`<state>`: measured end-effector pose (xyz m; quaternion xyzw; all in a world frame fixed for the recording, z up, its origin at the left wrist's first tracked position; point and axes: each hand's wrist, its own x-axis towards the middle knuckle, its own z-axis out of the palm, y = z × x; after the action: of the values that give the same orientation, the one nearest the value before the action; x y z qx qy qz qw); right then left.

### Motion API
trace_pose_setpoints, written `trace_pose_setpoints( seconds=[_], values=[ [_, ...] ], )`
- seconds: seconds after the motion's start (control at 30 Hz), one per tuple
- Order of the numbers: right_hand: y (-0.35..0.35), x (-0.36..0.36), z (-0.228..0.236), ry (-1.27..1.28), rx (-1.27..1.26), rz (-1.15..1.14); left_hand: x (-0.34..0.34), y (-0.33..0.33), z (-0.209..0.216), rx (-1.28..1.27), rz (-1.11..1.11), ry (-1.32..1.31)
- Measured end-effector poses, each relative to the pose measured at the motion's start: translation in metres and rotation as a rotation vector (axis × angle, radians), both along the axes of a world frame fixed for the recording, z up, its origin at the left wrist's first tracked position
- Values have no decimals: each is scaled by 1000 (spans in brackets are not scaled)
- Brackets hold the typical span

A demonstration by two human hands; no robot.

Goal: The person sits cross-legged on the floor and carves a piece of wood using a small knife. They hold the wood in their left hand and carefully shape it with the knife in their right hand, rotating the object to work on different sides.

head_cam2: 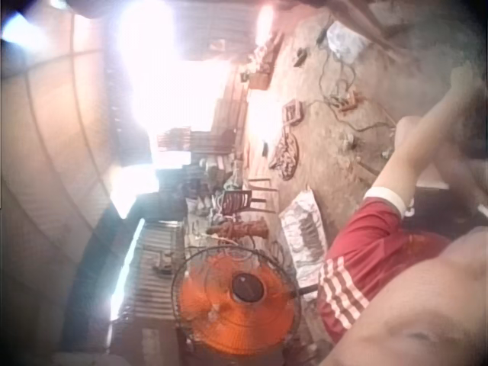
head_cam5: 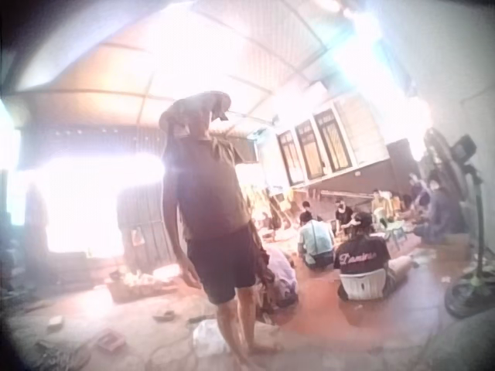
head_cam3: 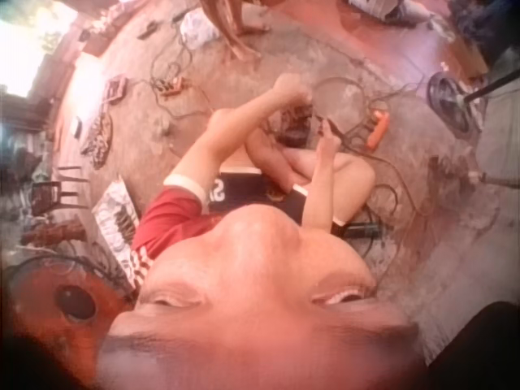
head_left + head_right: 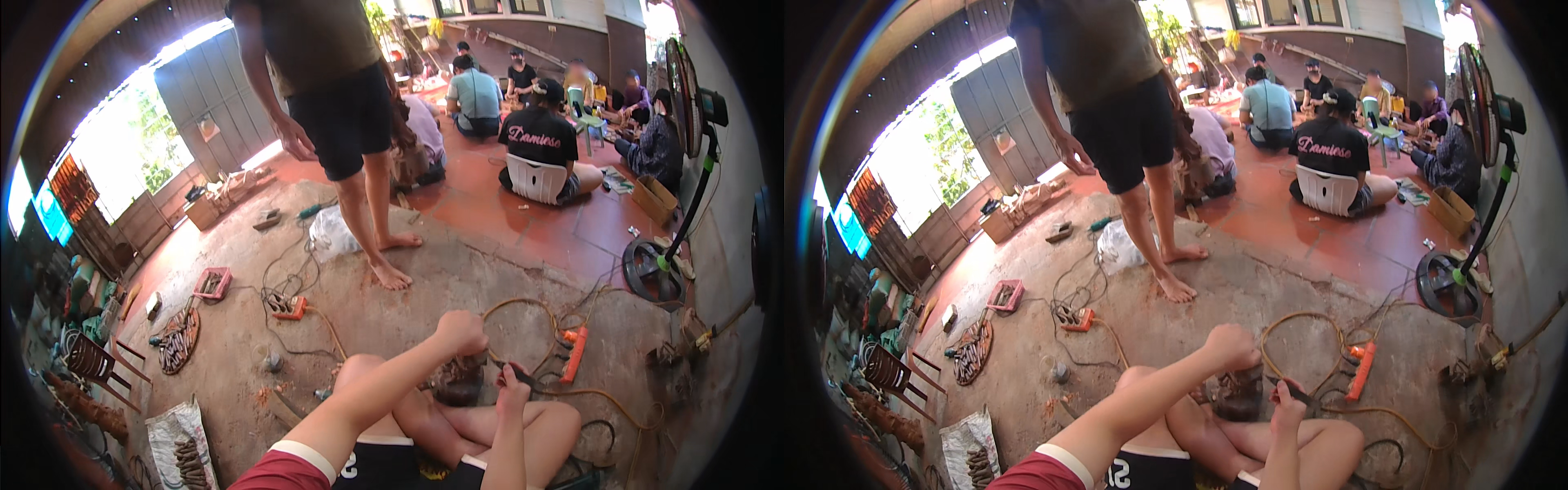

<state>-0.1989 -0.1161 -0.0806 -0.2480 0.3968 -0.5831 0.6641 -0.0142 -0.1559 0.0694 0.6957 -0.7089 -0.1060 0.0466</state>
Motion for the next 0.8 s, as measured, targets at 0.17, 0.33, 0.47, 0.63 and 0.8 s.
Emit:
trace_pose_setpoints(
  seconds=[0.17,0.33,0.47,0.63,0.8],
  values=[
    [2,-8,6,-66,12,-6,-12,28,-2,-35,-2,37],
    [5,-16,8,-33,32,-13,-34,67,-20,-191,23,102],
    [5,-16,9,9,33,-44,-27,61,-14,-219,-12,103],
    [4,-20,5,34,60,-67,-19,50,-14,-219,-59,79],
    [4,-18,8,-2,61,-88,-22,54,-17,-223,-30,90]
  ],
)
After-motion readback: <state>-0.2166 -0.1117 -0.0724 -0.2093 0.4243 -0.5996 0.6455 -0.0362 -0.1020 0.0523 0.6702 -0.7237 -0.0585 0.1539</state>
